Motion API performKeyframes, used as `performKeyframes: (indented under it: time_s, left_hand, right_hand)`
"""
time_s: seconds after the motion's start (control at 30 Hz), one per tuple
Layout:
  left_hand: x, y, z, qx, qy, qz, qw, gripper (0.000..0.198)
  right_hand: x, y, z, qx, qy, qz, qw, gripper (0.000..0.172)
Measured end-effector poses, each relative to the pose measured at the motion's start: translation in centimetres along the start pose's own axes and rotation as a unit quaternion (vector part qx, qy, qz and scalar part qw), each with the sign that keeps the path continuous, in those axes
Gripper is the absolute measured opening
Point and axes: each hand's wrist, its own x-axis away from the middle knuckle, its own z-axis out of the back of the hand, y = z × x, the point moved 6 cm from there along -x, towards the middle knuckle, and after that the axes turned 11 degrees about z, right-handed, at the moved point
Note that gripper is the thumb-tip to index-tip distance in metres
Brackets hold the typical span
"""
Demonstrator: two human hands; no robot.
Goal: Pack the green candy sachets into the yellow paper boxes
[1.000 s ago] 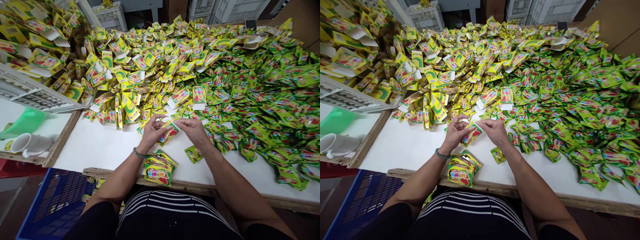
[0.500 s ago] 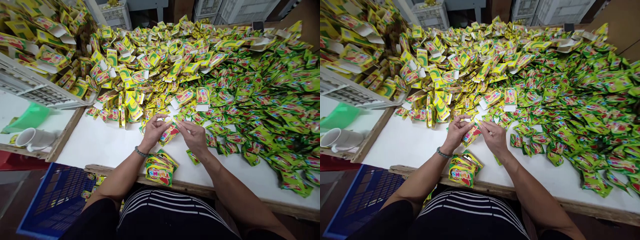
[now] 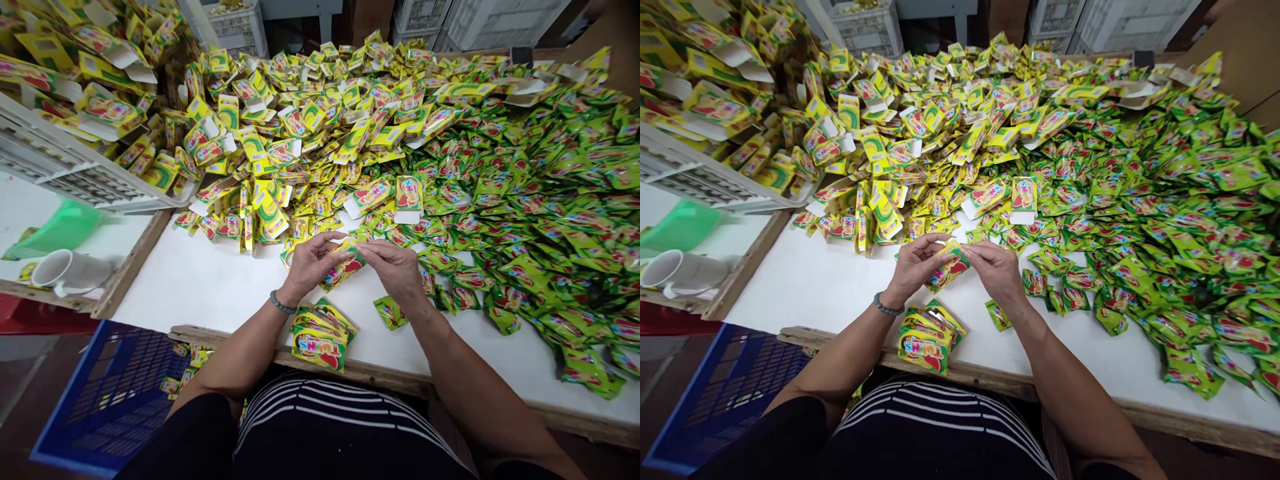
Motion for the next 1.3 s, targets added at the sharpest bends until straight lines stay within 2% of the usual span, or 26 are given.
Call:
performKeyframes:
  time_s: [0.13, 0.2, 0.3, 0.47, 0.6, 0.67, 0.73, 0.8, 0.87, 0.9, 0.93, 1.0, 1.07, 1.13, 1.2, 1.23, 1.3]
  left_hand:
    - [-0.1, 0.0, 0.3, 0.022, 0.034, 0.008, 0.999, 0.045]
    - [-0.1, 0.0, 0.6, 0.042, 0.051, 0.013, 0.998, 0.047]
    - [-0.1, -0.3, 0.9, 0.072, 0.065, 0.035, 0.995, 0.050]
    - [-0.4, -0.6, 0.7, 0.076, 0.038, 0.087, 0.993, 0.057]
    - [-0.3, -0.2, 0.8, 0.057, 0.030, 0.093, 0.994, 0.064]
    - [-0.2, -0.2, 1.0, 0.037, 0.036, 0.094, 0.994, 0.063]
    - [-0.1, -0.4, 0.7, -0.008, 0.007, 0.093, 0.996, 0.058]
    - [0.0, -0.8, -0.5, -0.094, -0.085, 0.089, 0.988, 0.050]
    - [0.2, -1.1, -1.7, -0.204, -0.167, 0.069, 0.962, 0.040]
    - [0.1, -1.0, -1.8, -0.261, -0.172, 0.052, 0.948, 0.033]
    - [-0.2, -0.6, -1.6, -0.316, -0.147, 0.034, 0.937, 0.028]
    - [-1.2, 0.6, -0.4, -0.421, -0.037, 0.011, 0.906, 0.020]
    - [-2.4, 2.0, 0.9, -0.517, 0.062, 0.011, 0.854, 0.021]
    - [-3.8, 2.8, 1.6, -0.603, 0.094, 0.022, 0.792, 0.024]
    - [-5.5, 2.7, 2.0, -0.674, 0.071, 0.034, 0.735, 0.025]
    - [-6.4, 2.5, 2.1, -0.700, 0.052, 0.041, 0.711, 0.026]
    - [-8.0, 1.9, 2.3, -0.730, 0.016, 0.051, 0.682, 0.029]
  right_hand:
    - [0.7, -0.8, -1.0, -0.005, -0.022, 0.003, 1.000, 0.021]
    - [1.2, -0.9, -1.5, -0.001, -0.013, 0.003, 1.000, 0.025]
    - [1.7, -1.2, -1.9, 0.045, 0.010, 0.040, 0.998, 0.028]
    - [1.4, -1.2, -2.1, 0.077, 0.001, 0.070, 0.995, 0.027]
    - [1.2, -2.0, -2.4, 0.116, -0.022, 0.121, 0.986, 0.030]
    - [1.1, -2.0, -2.5, 0.112, -0.042, 0.118, 0.986, 0.029]
    - [0.7, -1.1, -1.9, 0.086, -0.040, 0.070, 0.993, 0.032]
    - [0.1, 0.5, -0.4, 0.084, 0.007, 0.004, 0.996, 0.036]
    - [-0.7, 2.2, 1.1, 0.142, 0.050, -0.029, 0.988, 0.037]
    - [-1.1, 2.9, 1.5, 0.188, 0.044, -0.023, 0.981, 0.036]
    - [-1.6, 3.6, 1.4, 0.235, 0.010, -0.006, 0.972, 0.035]
    - [-2.0, 4.9, 0.4, 0.312, -0.096, 0.036, 0.944, 0.035]
    - [-1.6, 5.8, -0.8, 0.377, -0.193, 0.060, 0.904, 0.039]
    - [-0.9, 6.0, -1.6, 0.429, -0.250, 0.070, 0.865, 0.042]
    - [-0.3, 5.7, -2.1, 0.450, -0.279, 0.086, 0.844, 0.041]
    - [-0.1, 5.4, -2.2, 0.447, -0.284, 0.095, 0.843, 0.040]
    - [0.1, 5.1, -2.0, 0.421, -0.267, 0.105, 0.860, 0.038]
